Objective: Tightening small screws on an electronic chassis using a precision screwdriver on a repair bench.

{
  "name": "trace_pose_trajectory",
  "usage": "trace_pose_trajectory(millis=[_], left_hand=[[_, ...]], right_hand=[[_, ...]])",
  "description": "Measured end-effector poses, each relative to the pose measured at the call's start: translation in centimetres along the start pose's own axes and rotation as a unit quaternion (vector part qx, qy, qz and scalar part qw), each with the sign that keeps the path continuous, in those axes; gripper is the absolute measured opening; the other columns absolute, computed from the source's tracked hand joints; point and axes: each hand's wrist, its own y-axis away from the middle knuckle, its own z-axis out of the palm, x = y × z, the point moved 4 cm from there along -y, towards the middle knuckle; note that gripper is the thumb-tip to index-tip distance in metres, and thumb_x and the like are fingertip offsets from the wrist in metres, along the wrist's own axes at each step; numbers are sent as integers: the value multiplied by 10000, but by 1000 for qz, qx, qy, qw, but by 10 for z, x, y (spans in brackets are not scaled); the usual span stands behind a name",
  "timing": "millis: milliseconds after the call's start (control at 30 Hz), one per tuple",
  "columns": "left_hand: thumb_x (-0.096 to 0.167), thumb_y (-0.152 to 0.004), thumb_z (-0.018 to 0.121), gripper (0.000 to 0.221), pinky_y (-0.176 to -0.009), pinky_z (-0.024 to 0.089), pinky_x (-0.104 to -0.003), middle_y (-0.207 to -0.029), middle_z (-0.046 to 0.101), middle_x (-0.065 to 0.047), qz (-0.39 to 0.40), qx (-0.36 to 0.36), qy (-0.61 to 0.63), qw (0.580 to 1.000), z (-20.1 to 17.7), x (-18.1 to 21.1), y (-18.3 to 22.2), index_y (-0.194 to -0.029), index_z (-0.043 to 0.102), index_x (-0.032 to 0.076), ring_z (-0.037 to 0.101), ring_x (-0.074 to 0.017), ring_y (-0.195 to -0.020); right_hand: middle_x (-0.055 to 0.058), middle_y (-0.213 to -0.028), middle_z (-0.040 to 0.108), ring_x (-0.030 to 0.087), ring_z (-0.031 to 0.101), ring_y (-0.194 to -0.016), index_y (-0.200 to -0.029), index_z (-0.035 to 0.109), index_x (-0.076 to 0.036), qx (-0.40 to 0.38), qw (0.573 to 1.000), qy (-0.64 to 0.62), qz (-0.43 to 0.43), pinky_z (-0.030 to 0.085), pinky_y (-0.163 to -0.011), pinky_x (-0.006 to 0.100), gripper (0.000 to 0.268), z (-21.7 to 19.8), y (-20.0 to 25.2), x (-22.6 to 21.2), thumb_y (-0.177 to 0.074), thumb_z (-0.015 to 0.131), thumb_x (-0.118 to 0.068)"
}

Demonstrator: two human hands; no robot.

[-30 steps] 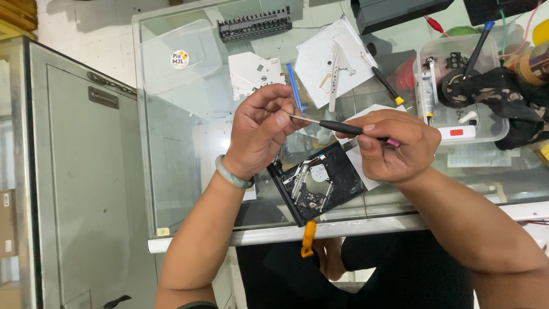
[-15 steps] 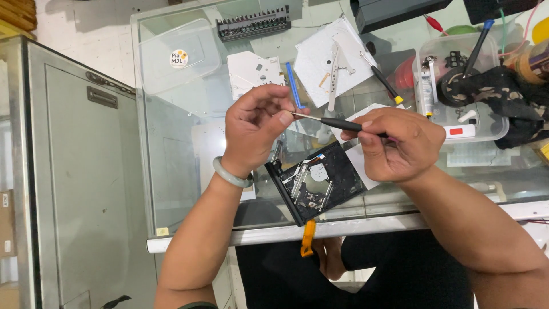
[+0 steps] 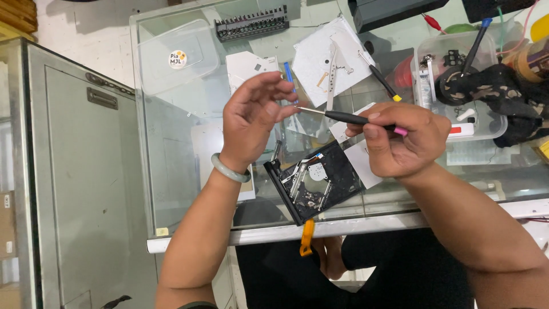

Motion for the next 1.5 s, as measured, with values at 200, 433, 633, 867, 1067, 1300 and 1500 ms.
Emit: trace_pose_trajectory(millis=[200,433,633,867,1067,1300,1500], left_hand=[[47,-992,526,164,-887,535,-361,-1147,614,-89,108,151,-46,981,-42,27,-12,-1128,589,112,584,-191,-960],[37,-916,488,146,-755,470,-327,-981,583,-73,116,267,-110,950,-51,37,-13,-971,580,135,510,-189,-830],[19,-932,471,130,-761,483,-289,-954,600,-79,109,189,-233,948,-31,36,-13,-965,560,108,520,-180,-799],[-71,-909,418,232,-805,542,-301,-955,619,-74,99,76,-361,924,-8,40,-12,-972,591,70,612,-201,-915],[-74,-861,397,249,-766,532,-301,-925,648,-79,118,99,-424,892,-14,47,-14,-931,596,57,615,-205,-861],[-92,-865,387,223,-788,514,-323,-900,644,-85,139,135,-428,883,-26,54,-16,-844,543,65,623,-218,-899],[-123,-842,361,240,-789,521,-334,-871,618,-106,159,110,-391,900,-22,55,-15,-843,528,49,607,-226,-874]], right_hand=[[265,-808,630,354,749,-660,-989,537,99,47,997,12,55,631,-520,346,185,-3,3,6,-1004,654,-44],[255,-850,621,303,726,-664,-1038,535,102,33,993,11,112,599,-536,318,201,-4,1,12,-1007,670,-43],[181,-824,658,221,717,-643,-1023,599,64,-64,974,-72,204,594,-553,260,251,7,3,18,-976,697,-162],[190,-804,647,264,623,-631,-954,628,79,-125,980,-22,152,497,-614,327,252,14,4,15,-980,673,-167],[167,-745,590,268,540,-589,-935,595,84,-139,983,-27,117,442,-580,339,236,17,0,12,-994,650,-138],[164,-716,583,284,568,-592,-886,602,88,-149,984,-3,102,448,-565,334,237,17,-2,11,-993,645,-118],[167,-728,611,289,598,-626,-856,653,72,-183,979,-5,89,490,-592,338,213,18,-2,8,-936,695,-120]])
